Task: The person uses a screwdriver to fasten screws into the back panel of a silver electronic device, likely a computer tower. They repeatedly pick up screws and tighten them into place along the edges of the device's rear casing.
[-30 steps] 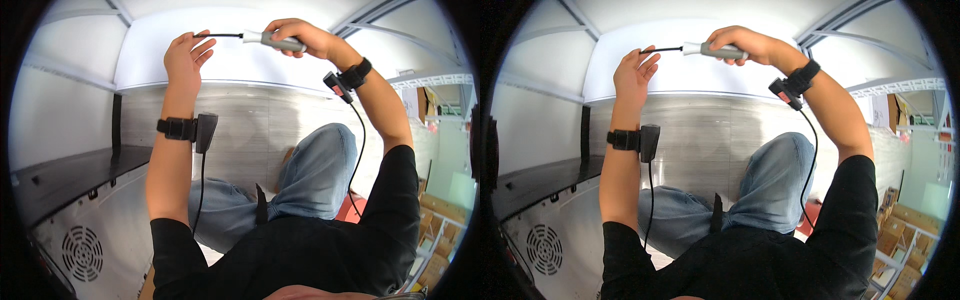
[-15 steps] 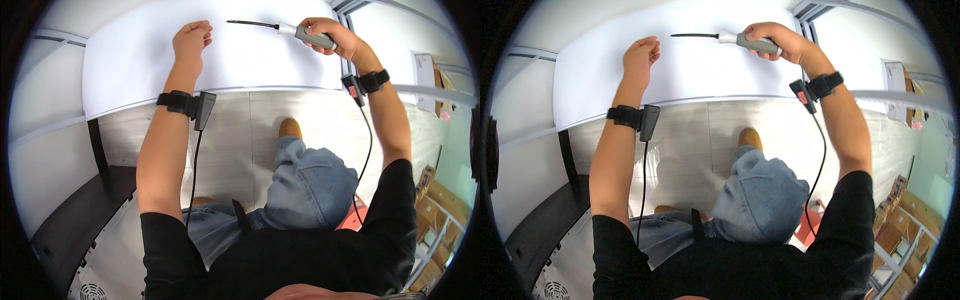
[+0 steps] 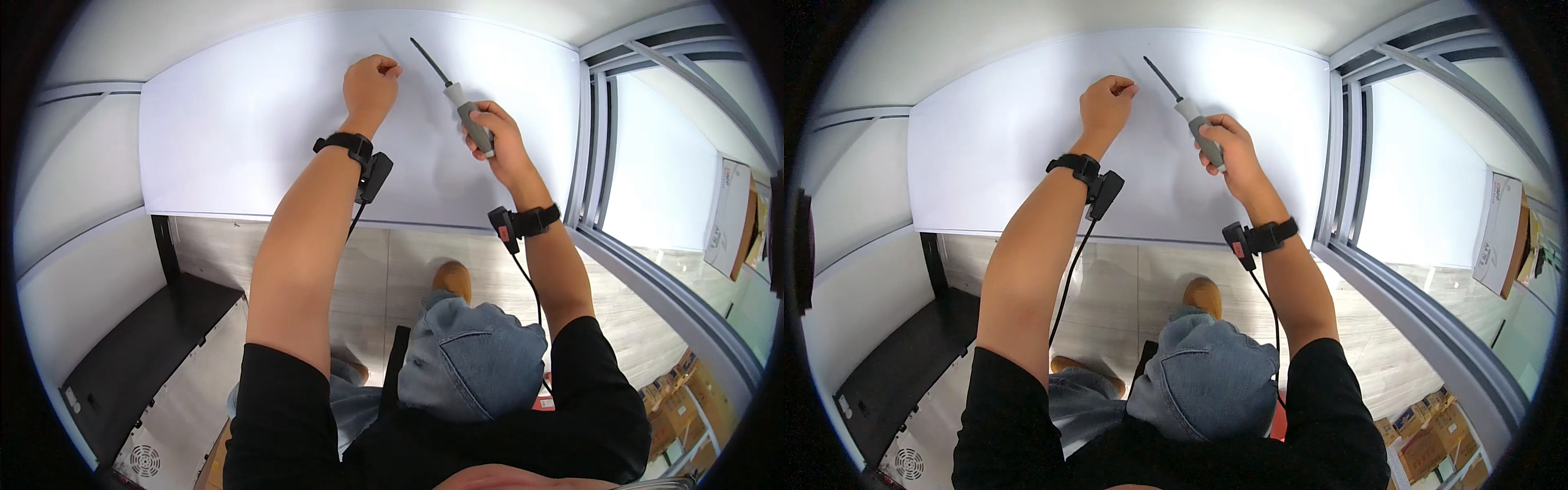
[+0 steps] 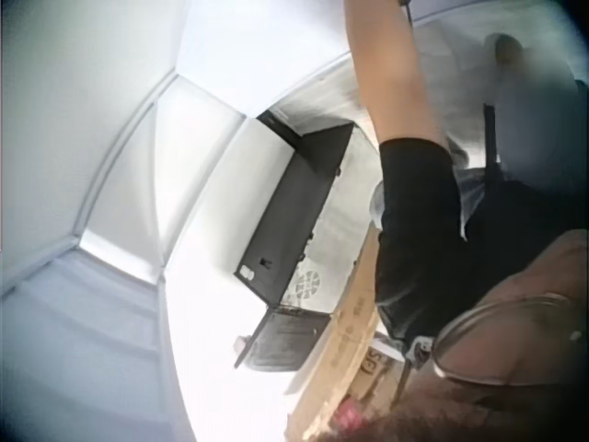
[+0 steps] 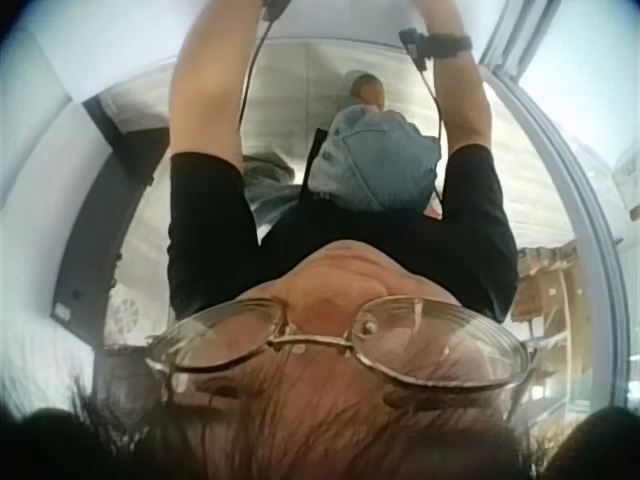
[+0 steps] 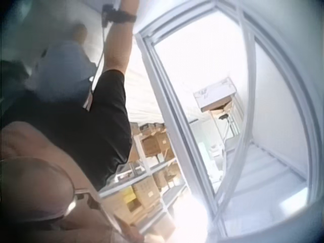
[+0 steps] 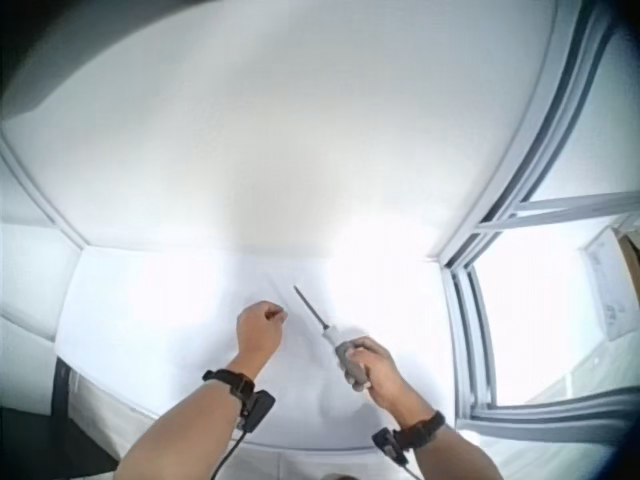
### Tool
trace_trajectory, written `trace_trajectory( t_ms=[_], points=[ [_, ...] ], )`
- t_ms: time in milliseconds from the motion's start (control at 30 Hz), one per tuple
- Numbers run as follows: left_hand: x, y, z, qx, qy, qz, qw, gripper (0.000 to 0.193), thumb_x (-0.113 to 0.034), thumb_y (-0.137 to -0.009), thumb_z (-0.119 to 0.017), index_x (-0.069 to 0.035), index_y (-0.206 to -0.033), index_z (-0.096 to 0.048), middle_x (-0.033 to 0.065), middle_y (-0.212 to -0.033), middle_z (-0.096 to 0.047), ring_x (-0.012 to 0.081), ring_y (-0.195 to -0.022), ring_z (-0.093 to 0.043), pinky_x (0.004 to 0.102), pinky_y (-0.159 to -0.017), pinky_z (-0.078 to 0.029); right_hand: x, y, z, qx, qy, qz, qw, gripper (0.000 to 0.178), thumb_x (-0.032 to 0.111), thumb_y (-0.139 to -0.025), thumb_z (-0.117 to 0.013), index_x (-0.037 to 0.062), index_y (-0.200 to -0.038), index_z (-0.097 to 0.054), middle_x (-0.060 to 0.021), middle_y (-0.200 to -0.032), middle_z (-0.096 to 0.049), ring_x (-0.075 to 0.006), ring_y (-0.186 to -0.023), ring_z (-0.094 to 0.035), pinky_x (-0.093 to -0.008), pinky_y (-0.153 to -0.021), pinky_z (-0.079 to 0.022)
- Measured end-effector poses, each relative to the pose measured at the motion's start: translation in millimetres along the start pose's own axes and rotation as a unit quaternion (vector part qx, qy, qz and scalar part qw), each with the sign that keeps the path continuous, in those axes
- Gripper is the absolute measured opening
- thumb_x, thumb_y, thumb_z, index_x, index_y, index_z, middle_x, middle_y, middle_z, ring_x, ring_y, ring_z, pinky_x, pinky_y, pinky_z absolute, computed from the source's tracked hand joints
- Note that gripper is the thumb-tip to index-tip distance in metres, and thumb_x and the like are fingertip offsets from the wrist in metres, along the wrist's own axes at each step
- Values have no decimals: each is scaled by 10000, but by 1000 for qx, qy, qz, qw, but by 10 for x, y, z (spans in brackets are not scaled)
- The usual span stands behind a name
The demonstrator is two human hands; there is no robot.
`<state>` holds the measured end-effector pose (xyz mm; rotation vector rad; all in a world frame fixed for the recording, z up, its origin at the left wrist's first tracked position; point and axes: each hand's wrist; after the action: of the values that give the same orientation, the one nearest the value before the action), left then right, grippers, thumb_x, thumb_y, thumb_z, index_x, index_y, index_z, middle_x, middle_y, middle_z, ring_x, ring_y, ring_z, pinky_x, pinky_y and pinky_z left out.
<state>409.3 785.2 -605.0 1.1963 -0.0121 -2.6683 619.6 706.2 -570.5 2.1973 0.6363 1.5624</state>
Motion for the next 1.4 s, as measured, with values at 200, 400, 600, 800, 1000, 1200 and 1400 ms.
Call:
trace_trajectory(
  t_ms=[200, 400, 600, 800, 1000, 1200, 1400],
  points=[
    [-59, -153, -188, -47, -83, -84, 992, 112, -217, -806, -709, -115, -845, -733, 28, -829, -652, 195, -774, -613, 334, -684, -493, -14, -49, 114, -3, -7, -5, 1000, 247, 199, -874, -542, 33, -1055, -519, -80, -780, -572, -109, -574, -512, -221, -451, -365],
    [-42, -116, -255, -55, -88, -105, 989, 178, -231, -812, -712, -128, -956, -731, 22, -830, -641, 181, -763, -600, 323, -674, -492, -21, -61, 157, -3, -18, 0, 1000, 242, 206, -871, -559, 45, -1049, -532, -68, -775, -568, -109, -581, -519, -231, -465, -371],
    [-31, 214, 92, -52, 107, 16, 993, 258, -267, -887, -664, -68, -1048, -696, 25, -873, -670, 130, -734, -588, 261, -675, -488, 125, -80, -32, 45, 28, 9, 999, 226, 188, -859, -582, 44, -1029, -545, -57, -782, -565, -101, -562, -516, -241, -462, -366],
    [-238, 962, 1406, -121, 389, 113, 906, 353, -256, -1015, -389, 15, -1161, -563, 116, -1015, -650, 204, -814, -639, 315, -734, -528, 412, 72, -867, 253, 162, 79, 951, 229, 212, -852, -616, 67, -1024, -575, 1, -793, -555, -66, -588, -489, -218, -466, -345],
    [-671, 1949, 2596, -206, 427, 61, 878, 389, -224, -1029, -260, 56, -1188, -477, 181, -1075, -617, 263, -858, -645, 365, -782, -548, 873, 913, -1661, 390, 262, 136, 872, 199, 205, -872, -576, 66, -1014, -573, 7, -775, -542, -52, -574, -482, -204, -459, -344],
    [-641, 2966, 3505, -319, 509, 6, 799, 239, -196, -1007, -429, 3, -1083, -534, 107, -902, -636, 197, -778, -649, 304, -713, -560, 1110, 2083, -2510, 485, 355, 153, 784, 272, 260, -904, -580, 52, -1076, -552, -18, -776, -591, -59, -567, -524, -193, -474, -380],
    [-604, 3733, 4148, -312, 550, -52, 773, 255, -192, -991, -476, 15, -1122, -546, 59, -820, -605, 151, -717, -618, 272, -656, -546, 1022, 3124, -3067, 547, 309, 97, 772, 396, 226, -911, -582, 49, -1248, -470, -71, -819, -625, -102, -637, -592, -229, -508, -462]
  ],
)
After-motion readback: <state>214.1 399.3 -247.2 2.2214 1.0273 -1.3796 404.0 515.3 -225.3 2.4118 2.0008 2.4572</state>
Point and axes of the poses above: each hand's wrist, its own y-axis away from the middle knuckle, its own z-axis out of the back of the hand, x = y × z
